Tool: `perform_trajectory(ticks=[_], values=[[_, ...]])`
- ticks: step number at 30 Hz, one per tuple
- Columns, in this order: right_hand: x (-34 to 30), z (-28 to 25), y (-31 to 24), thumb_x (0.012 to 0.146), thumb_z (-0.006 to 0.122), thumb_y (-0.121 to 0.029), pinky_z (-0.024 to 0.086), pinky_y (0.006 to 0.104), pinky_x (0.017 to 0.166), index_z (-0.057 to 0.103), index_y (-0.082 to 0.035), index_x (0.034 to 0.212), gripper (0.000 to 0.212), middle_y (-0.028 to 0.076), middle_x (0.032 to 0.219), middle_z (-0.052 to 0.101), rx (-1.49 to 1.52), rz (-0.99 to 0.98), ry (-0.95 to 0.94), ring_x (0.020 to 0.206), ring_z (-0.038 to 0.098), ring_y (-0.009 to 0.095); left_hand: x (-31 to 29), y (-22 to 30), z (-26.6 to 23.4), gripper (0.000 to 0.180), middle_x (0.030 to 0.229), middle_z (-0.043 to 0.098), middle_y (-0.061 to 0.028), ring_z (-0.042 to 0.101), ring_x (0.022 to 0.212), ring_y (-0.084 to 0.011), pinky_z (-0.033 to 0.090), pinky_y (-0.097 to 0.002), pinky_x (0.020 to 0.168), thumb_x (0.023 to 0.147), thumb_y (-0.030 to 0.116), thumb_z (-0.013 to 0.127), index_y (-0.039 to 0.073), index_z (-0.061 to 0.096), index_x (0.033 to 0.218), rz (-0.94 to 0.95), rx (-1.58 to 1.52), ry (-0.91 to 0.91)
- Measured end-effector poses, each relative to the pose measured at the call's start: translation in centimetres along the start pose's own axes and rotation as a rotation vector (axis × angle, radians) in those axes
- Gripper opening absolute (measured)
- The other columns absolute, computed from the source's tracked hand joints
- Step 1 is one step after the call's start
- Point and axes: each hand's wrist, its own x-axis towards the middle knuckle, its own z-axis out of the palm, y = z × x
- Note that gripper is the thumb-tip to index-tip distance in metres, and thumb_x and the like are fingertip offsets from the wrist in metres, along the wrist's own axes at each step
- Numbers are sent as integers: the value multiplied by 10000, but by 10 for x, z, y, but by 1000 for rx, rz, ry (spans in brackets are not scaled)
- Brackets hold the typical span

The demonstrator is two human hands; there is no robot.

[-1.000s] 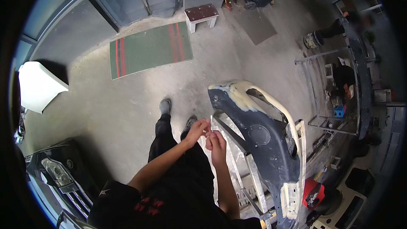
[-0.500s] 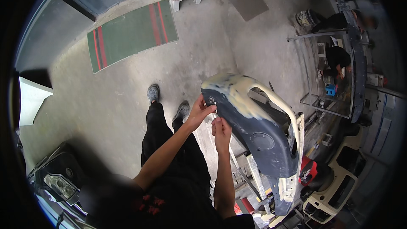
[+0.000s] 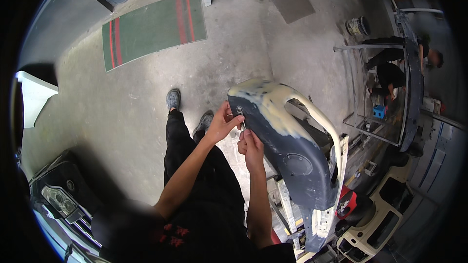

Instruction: The person uses a small metal tool to scrape and remove material from several spots on a detached car bumper. They work on multiple areas along the bumper's edge and surface, occasionally repositioning the part to access different sections.

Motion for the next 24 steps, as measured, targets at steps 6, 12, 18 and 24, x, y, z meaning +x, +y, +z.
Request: perform_trajectory(ticks=[6, 12, 18, 24], values=[[1, 1, 4, 986, 435, -220, 151, 219, 417, 477, -54, 784, 265, -75, 526, 257, -24, -21, 15, 427, 211, 23, -1, 8, -3, 267, 920, 601, -46, 580, 720, -112, 482, -253, 675, 875, 28, 607, 19, 444, 1087, -18, -12, -39], [-1, 16, 11, 981, 456, -224, 151, 219, 411, 496, -48, 777, 272, -77, 514, 270, -92, -137, 128, 414, 217, 19, 0, 7, -6, 266, 931, 602, -39, 576, 726, -106, 481, -250, 675, 889, 54, 598, 19, 449, 1107, -13, -19, -63], [-6, 29, 10, 981, 460, -231, 146, 223, 390, 489, -50, 758, 289, -82, 505, 260, -88, -140, 221, 397, 200, 20, 1, 1, -5, 267, 921, 574, -19, 538, 699, -87, 468, -237, 641, 896, 97, 608, 24, 452, 1100, 17, -31, -76], [-4, 35, 12, 981, 465, -230, 153, 221, 385, 491, -49, 756, 290, -84, 518, 260, -41, -150, 224, 397, 196, 16, 3, 0, -3, 233, 891, 541, -1, 506, 695, -74, 454, -236, 632, 919, 119, 571, 33, 457, 1103, 17, -60, -93]])
